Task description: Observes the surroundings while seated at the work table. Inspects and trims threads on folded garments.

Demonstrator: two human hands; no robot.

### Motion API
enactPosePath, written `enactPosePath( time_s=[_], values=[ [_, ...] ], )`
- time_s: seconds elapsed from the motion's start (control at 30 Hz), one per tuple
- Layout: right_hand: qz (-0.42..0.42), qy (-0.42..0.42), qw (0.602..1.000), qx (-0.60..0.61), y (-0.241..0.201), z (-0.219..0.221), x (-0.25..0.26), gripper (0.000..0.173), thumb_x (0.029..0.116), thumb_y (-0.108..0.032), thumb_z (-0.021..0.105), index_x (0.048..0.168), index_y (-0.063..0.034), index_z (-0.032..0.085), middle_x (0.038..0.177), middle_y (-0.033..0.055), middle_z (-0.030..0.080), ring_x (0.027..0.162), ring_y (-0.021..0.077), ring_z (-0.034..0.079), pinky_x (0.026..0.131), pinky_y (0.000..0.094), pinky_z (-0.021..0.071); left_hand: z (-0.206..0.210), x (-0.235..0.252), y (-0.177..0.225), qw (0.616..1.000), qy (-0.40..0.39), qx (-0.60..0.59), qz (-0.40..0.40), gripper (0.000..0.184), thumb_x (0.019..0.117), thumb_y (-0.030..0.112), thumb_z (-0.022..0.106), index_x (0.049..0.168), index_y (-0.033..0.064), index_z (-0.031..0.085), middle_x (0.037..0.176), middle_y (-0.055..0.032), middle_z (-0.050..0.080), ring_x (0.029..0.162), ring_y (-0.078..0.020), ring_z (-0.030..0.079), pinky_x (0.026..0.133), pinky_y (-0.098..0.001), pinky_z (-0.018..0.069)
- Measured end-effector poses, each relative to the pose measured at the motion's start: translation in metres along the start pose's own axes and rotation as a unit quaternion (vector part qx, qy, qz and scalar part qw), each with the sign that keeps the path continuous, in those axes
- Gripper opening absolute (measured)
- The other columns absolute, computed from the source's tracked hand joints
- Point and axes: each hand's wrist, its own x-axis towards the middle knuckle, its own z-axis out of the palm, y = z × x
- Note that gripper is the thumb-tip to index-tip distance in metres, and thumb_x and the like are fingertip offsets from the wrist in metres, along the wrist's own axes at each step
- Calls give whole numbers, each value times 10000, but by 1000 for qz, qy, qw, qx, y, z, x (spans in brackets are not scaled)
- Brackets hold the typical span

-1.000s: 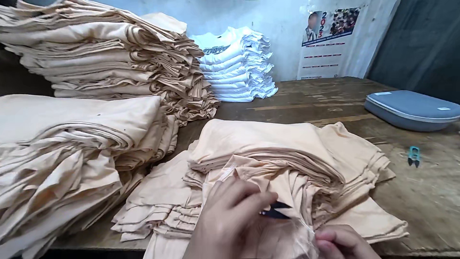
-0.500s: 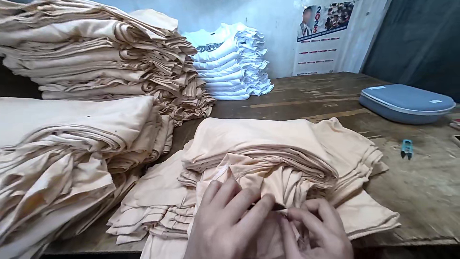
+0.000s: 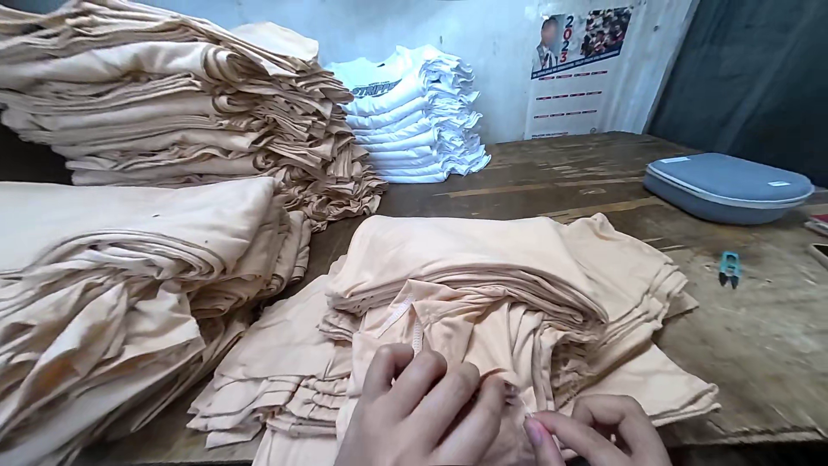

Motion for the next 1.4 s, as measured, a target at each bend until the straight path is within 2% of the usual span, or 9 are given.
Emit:
enactPosePath(
  time_s=[0.13, 0.33, 0.43, 0.57, 0.67, 0.87, 1.0, 1.23, 1.4],
  values=[
    [-11, -22, 999, 26, 2, -1, 0, 24, 871, -175, 811, 875, -151, 809, 885, 5, 581, 886, 34, 554, 775, 165, 464, 11, 3, 0, 999, 16, -3, 27, 153, 1000, 203, 624, 1120, 225, 717, 1011, -7, 682, 897, -184, 571, 855, -394, 394],
    [21, -229, 963, -137, -19, -29, 10, 439, 847, -557, 748, 722, -136, 748, 763, 50, 658, 780, 231, 610, 784, 482, 453, 18, 14, -20, 991, -83, -89, -63, 110, 880, 178, 653, 984, 174, 688, 831, 7, 650, 771, -173, 667, 677, -398, 572],
    [-55, -216, 965, -138, -21, -10, 17, 357, 904, -380, 760, 1129, -103, 748, 1147, 160, 712, 1062, 304, 672, 941, 513, 513, 6, 20, -48, 990, -37, -107, -80, 208, 949, 239, 593, 1107, 244, 729, 838, 59, 654, 723, -81, 629, 623, -315, 558],
    [-98, -310, 939, -115, 1, -1, 22, 144, 975, -264, 683, 972, -169, 792, 875, -12, 776, 840, 164, 733, 1057, 547, 427, -16, 22, -88, 994, 26, 1, -105, 194, 853, 208, 572, 871, 271, 755, 711, 124, 489, 620, 10, 477, 539, -206, 418],
    [-72, -259, 959, -88, -3, -5, 27, 271, 981, -372, 691, 864, -148, 789, 743, -7, 738, 695, 133, 674, 923, 472, 465, -8, 8, -96, 987, -44, 35, -152, 169, 767, 289, 636, 845, 307, 785, 685, 135, 557, 600, -26, 556, 514, -296, 490],
    [-161, -226, 961, -18, -1, 27, 40, 407, 945, -19, 467, 1190, -174, 752, 1252, -10, 737, 1166, 196, 659, 1005, 462, 476, -17, -11, -59, 979, 48, 12, -198, 247, 840, 311, 669, 1037, 231, 796, 830, 69, 678, 660, -5, 596, 549, -213, 516],
    [-161, -215, 963, 34, 3, 40, 53, 460, 963, -26, 429, 1286, -163, 727, 1197, -27, 758, 1113, 178, 664, 984, 442, 473, -33, -41, -31, 985, -16, -139, -102, 170, 928, 313, 771, 1033, 181, 757, 868, -29, 680, 826, -135, 634, 767, -315, 518],
    [-206, -292, 932, -62, -10, 43, 47, 267, 921, -293, 611, 1134, -264, 771, 1226, -103, 736, 1132, 190, 630, 937, 502, 404, -16, -57, -41, 974, -8, -183, -132, 62, 958, 206, 720, 973, 161, 761, 966, 2, 698, 905, -83, 624, 811, -240, 515],
    [-140, -115, 954, -239, -20, 66, 51, 189, 738, -395, 726, 749, -217, 665, 846, -26, 671, 862, 211, 638, 820, 498, 434, -18, -42, -42, 964, 45, -210, -160, 174, 1036, 274, 609, 962, 146, 700, 899, 39, 692, 857, -41, 646, 765, -213, 541]
  ],
)
